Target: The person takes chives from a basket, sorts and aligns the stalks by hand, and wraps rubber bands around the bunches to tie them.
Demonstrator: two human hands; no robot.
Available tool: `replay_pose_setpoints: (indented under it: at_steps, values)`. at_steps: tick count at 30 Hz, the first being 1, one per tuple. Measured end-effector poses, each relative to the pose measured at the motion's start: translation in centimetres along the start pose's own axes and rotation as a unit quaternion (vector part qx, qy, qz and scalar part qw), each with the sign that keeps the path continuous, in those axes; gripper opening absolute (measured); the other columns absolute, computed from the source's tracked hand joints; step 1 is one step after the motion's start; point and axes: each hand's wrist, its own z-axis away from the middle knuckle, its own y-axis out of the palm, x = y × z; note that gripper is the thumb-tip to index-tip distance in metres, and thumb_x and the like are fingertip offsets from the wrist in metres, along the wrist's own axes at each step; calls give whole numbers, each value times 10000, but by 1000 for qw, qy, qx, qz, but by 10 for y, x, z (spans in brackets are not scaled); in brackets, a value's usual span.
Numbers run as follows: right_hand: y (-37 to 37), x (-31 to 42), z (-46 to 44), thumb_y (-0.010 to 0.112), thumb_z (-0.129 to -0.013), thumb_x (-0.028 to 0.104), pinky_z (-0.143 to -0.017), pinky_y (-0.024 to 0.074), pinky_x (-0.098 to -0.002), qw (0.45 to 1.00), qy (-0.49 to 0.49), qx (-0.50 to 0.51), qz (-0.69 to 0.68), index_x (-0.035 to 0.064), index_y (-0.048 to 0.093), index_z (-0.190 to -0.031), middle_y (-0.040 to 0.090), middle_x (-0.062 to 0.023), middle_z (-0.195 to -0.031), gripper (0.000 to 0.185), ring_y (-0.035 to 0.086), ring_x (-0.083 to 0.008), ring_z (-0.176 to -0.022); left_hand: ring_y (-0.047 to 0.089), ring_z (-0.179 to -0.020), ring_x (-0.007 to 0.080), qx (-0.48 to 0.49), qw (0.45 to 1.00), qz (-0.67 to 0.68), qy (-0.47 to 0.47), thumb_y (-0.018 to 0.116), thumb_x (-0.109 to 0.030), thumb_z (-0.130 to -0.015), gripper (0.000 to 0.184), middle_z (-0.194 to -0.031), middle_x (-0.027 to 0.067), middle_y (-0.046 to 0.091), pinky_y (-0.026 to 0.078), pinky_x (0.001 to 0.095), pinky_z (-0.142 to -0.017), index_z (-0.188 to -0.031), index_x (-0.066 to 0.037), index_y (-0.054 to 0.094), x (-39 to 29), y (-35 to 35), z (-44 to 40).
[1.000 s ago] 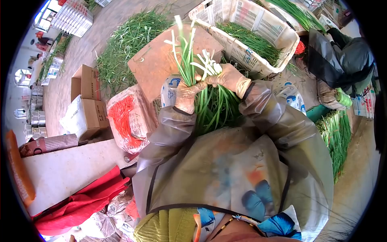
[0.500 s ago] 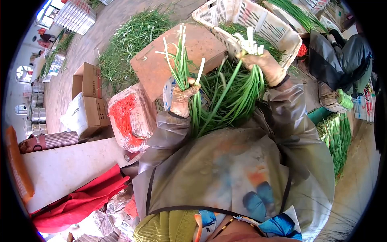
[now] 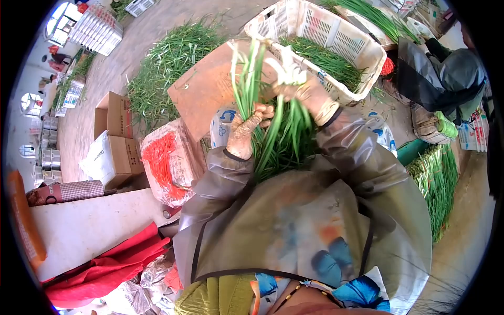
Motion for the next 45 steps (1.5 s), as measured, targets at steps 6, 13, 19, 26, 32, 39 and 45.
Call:
replay_pose_setpoints:
  at_steps: [6, 13, 19, 26, 32, 39, 45]
  values:
    - [-76, 8, -15, 698, -734, 269, -734, 478, -319, 870, 35, -256, 421, -24, 594, -1018, 656, -145, -867, 421, 625, -236, -790, 505, -658, 94, 73, 997, 25, -4, 586, -185, -860, 238, -886, 83, 607, 384, 185, -547, -1044, -36, 568, -18, -29, 2]
    - [-42, 37, 8, 656, -775, 150, -725, 474, -236, 988, 81, -83, -104, 4, 613, -1026, 647, -59, -894, 294, 593, -108, -787, 505, -621, 91, 107, 994, 31, -17, 545, -404, -871, 422, -835, 85, 599, 385, 184, -510, -1042, -19, 566, -16, -15, 3]
    - [1, 21, -25, 678, -767, 125, -704, 468, -270, 999, -24, -28, 33, 14, 584, -1046, 620, -44, -899, 315, 575, -140, -786, 500, -569, 88, 122, 988, -75, -61, 526, -404, -884, 436, -818, 70, 605, 383, 190, -507, -1082, -16, 558, -6, -5, 9]
    - [22, 11, -13, 707, -718, 39, -699, 482, -277, 996, -68, -35, -44, -2, 554, -1089, 627, -59, -896, 403, 576, -143, -758, 552, -680, 115, 38, 995, -13, -96, 609, -280, -845, 386, -831, 55, 626, 443, 224, -605, -1126, -22, 545, -13, 0, 8]
    - [9, 14, -5, 733, -725, 132, -730, 484, -269, 998, 39, 39, 20, -2, 634, -951, 669, -83, -860, 281, 617, -135, -755, 563, -637, 117, -7, 997, -27, -74, 624, -114, -823, 190, -781, 31, 616, 438, 214, -540, -1002, -65, 583, -11, 6, -5]
    - [-41, 46, 3, 707, -689, 207, -648, 463, -262, 982, 45, 41, -181, 15, 593, -852, 599, -56, -771, 277, 576, -148, -748, 508, -563, 106, -44, 996, 50, -55, 630, -78, -820, 203, -734, 25, 575, 390, 208, -481, -1012, -55, 567, 10, -33, -2]
    - [-48, 8, -9, 687, -751, 149, -729, 459, -264, 977, 18, -146, 152, 27, 634, -985, 649, -60, -880, 269, 582, -131, -785, 468, -551, 85, -27, 999, 17, -17, 597, -147, -859, 204, -747, 19, 572, 363, 193, -484, -1030, -40, 567, -10, -18, 1]
